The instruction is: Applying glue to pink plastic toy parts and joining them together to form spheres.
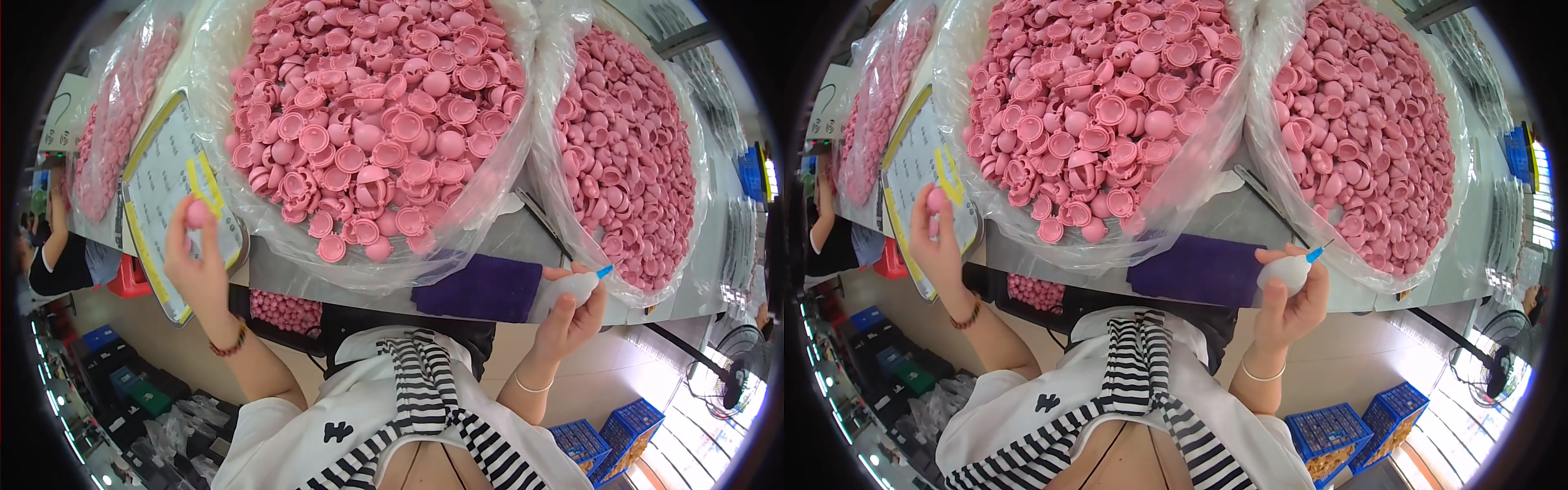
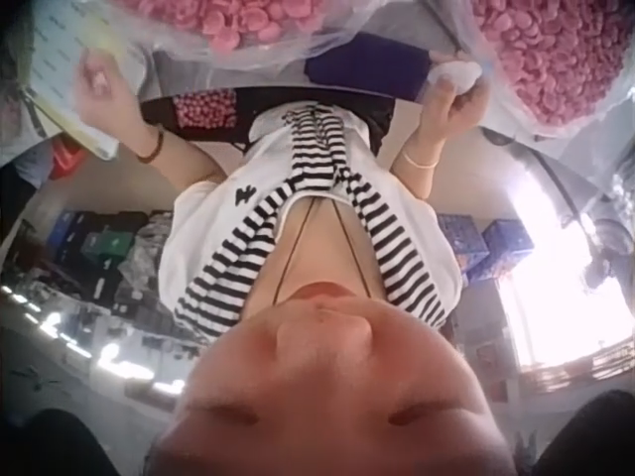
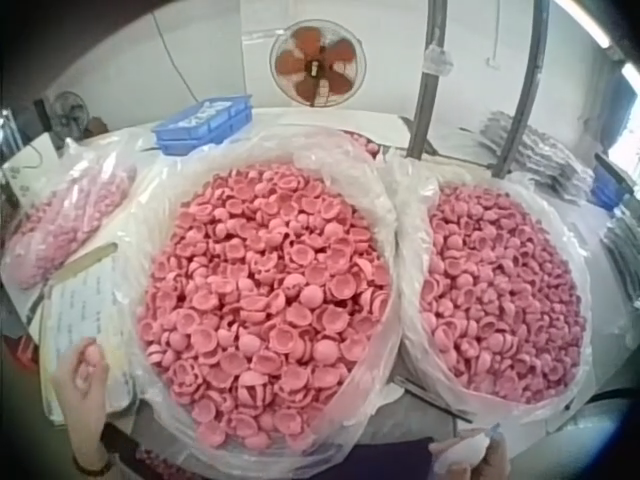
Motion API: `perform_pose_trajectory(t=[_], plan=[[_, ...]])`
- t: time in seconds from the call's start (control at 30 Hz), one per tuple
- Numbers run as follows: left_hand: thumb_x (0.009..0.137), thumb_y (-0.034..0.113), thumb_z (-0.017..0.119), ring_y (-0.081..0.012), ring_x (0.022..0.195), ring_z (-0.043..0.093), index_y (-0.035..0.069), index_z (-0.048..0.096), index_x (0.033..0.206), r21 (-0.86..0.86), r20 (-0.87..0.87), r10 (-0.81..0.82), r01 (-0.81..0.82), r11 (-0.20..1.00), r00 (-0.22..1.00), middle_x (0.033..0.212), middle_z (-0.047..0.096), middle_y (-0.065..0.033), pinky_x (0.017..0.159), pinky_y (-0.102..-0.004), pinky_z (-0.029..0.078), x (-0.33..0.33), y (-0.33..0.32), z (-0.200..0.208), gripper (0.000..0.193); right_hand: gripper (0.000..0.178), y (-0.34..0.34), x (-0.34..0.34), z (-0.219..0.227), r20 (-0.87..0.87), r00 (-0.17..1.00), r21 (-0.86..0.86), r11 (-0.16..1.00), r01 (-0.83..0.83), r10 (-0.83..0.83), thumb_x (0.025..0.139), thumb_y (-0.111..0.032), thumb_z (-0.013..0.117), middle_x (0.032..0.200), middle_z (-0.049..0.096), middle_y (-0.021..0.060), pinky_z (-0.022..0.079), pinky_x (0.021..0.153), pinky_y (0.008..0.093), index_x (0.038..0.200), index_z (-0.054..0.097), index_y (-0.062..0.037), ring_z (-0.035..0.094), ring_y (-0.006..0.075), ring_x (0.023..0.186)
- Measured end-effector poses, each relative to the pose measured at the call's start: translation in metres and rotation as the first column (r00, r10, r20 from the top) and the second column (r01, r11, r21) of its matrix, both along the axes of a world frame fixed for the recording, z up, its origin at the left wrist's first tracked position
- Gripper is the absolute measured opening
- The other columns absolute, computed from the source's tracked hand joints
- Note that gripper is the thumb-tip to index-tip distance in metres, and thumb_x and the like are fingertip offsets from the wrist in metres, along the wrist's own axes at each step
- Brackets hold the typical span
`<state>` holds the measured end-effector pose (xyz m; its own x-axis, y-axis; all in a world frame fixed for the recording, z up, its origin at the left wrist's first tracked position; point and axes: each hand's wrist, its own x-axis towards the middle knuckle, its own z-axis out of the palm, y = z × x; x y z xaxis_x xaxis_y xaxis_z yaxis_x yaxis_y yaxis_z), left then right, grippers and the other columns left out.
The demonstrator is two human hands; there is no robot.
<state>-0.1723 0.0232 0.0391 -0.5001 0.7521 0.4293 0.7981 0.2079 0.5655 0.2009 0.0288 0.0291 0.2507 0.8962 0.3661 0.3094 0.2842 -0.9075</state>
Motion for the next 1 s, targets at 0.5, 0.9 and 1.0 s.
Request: perform_pose_trajectory(t=[0.5, 0.9, 1.0], plan=[[0.068, 0.005, 0.065, -0.0245, 0.071, 0.05, 0.006, 0.06, 0.078, -0.246, -0.002, -0.536, 0.519, 0.818, 0.844, 0.074, 0.049, -0.0072, 0.064, -0.0341, 0.041, 0.063, 0.017, -0.012, 0.012, 0.041, -0.002, -0.014, -0.007, -0.008, 0.981, 0.035, 0.981, -0.192, 0.193, 0.081, -0.023, 0.06, 0.083, 0.061, 0.0144, 0.046, 0.062, 0.0254, 0.104, 0.047, 0.0078, 0.062, 0.0202, 0.069], [0.064, 0.005, 0.07, -0.0239, 0.074, 0.05, 0.004, 0.056, 0.082, -0.053, -0.121, -0.408, 0.404, 0.913, 0.905, 0.082, 0.053, -0.0077, 0.067, -0.0333, 0.04, 0.077, 0.019, -0.02, 0.023, 0.038, -0.008, -0.011, -0.005, -0.015, 0.957, 0.008, 0.957, -0.288, 0.288, 0.08, -0.023, 0.061, 0.076, 0.061, 0.0158, 0.046, 0.063, 0.0267, 0.1, 0.049, 0.007, 0.06, 0.0197, 0.064], [0.068, -0.001, 0.068, -0.0213, 0.07, 0.055, 0.002, 0.053, 0.086, 0.084, -0.206, -0.422, 0.446, 0.891, 0.883, 0.086, 0.059, -0.0108, 0.066, -0.0309, 0.044, 0.075, 0.012, -0.023, 0.024, 0.042, -0.01, -0.01, -0.003, -0.016, 0.953, 0.009, 0.953, -0.303, 0.303, 0.079, -0.027, 0.061, 0.076, 0.06, 0.0152, 0.045, 0.061, 0.0264, 0.1, 0.048, 0.0074, 0.058, 0.0182, 0.061]])
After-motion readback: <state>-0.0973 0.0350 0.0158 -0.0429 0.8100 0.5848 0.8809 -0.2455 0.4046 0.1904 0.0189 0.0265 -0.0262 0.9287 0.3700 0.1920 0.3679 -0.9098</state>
